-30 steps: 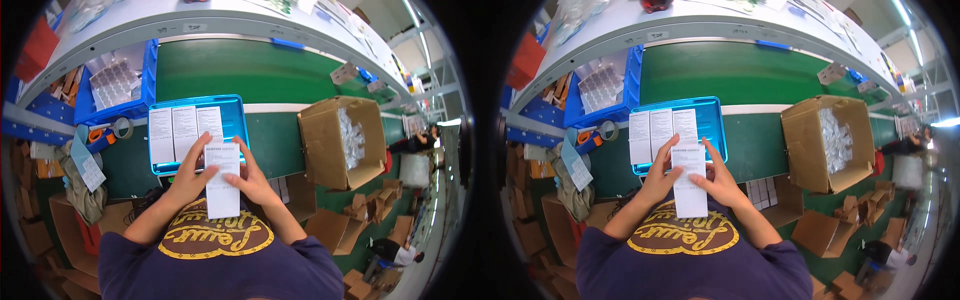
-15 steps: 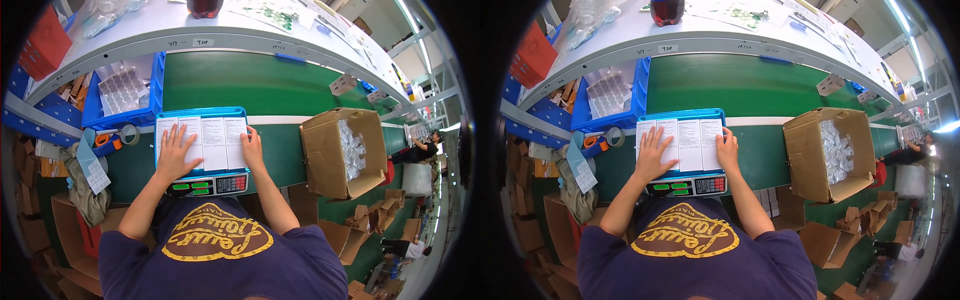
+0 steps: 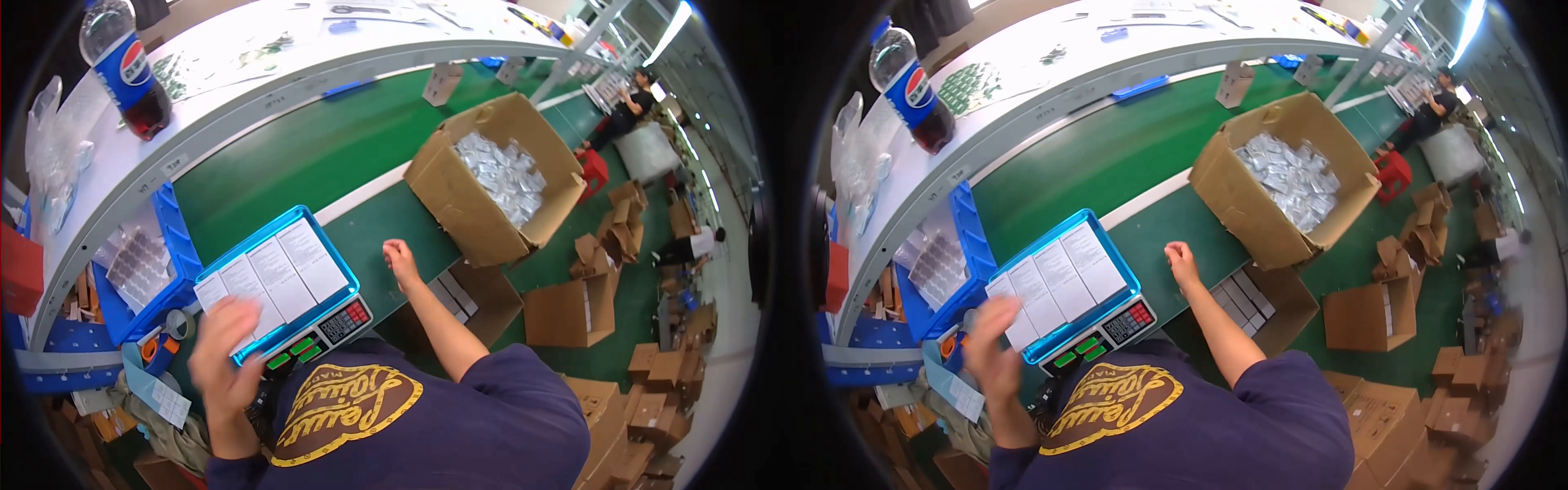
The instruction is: Packing plastic components into small boxes, checking their weight on a digital scale, and organizing them into larger shipping cartons on a factory assembly line.
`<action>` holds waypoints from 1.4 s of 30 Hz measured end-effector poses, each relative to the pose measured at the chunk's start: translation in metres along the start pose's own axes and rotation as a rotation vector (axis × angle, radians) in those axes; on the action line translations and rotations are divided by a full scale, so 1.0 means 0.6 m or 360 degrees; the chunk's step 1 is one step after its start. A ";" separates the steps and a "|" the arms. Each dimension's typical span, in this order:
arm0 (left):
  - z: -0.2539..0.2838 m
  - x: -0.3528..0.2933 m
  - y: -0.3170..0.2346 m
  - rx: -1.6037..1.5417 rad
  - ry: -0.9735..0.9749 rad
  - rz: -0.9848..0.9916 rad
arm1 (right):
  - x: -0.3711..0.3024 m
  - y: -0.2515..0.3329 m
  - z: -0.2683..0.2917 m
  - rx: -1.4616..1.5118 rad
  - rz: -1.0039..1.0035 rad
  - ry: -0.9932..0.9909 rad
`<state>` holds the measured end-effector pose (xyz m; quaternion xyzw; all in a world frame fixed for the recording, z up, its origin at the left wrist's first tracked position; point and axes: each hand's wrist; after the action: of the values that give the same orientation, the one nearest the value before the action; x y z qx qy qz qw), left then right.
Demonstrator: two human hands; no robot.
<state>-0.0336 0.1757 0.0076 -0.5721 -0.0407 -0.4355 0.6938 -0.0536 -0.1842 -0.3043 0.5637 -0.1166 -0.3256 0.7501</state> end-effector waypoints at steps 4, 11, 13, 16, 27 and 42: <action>0.018 0.080 -0.167 -0.1132 -0.0597 -0.1848 | -0.032 -0.113 0.023 -0.0502 0.0141 0.0125; 0.035 0.058 -0.186 -0.0912 -0.0656 -0.1704 | -0.020 -0.110 0.006 -0.0656 0.0233 0.0013; 0.036 0.048 -0.195 -0.0916 -0.0650 -0.1677 | -0.007 -0.109 0.010 -0.0616 0.0187 0.0041; 0.040 0.044 -0.196 -0.0906 -0.0665 -0.1669 | 0.010 -0.084 0.016 -0.0438 -0.0006 0.0225; 0.052 0.029 -0.209 -0.0795 -0.0738 -0.1672 | -0.024 0.348 -0.134 -0.0940 0.1635 0.0327; 0.078 0.035 -0.233 -0.0718 -0.0621 -0.1746 | -0.039 0.310 -0.214 -0.1333 0.1527 0.0214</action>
<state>-0.0911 0.2075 0.1416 -0.6693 -0.3616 -0.6138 0.2109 0.0646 -0.0426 -0.1716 0.1272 -0.1716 0.0642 0.9748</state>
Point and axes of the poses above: each hand's wrist, its own x-axis towards the middle knuckle, its own z-axis out of the back of the hand, y = z × x, and after that the axes turned 14 degrees about -x, right-handed
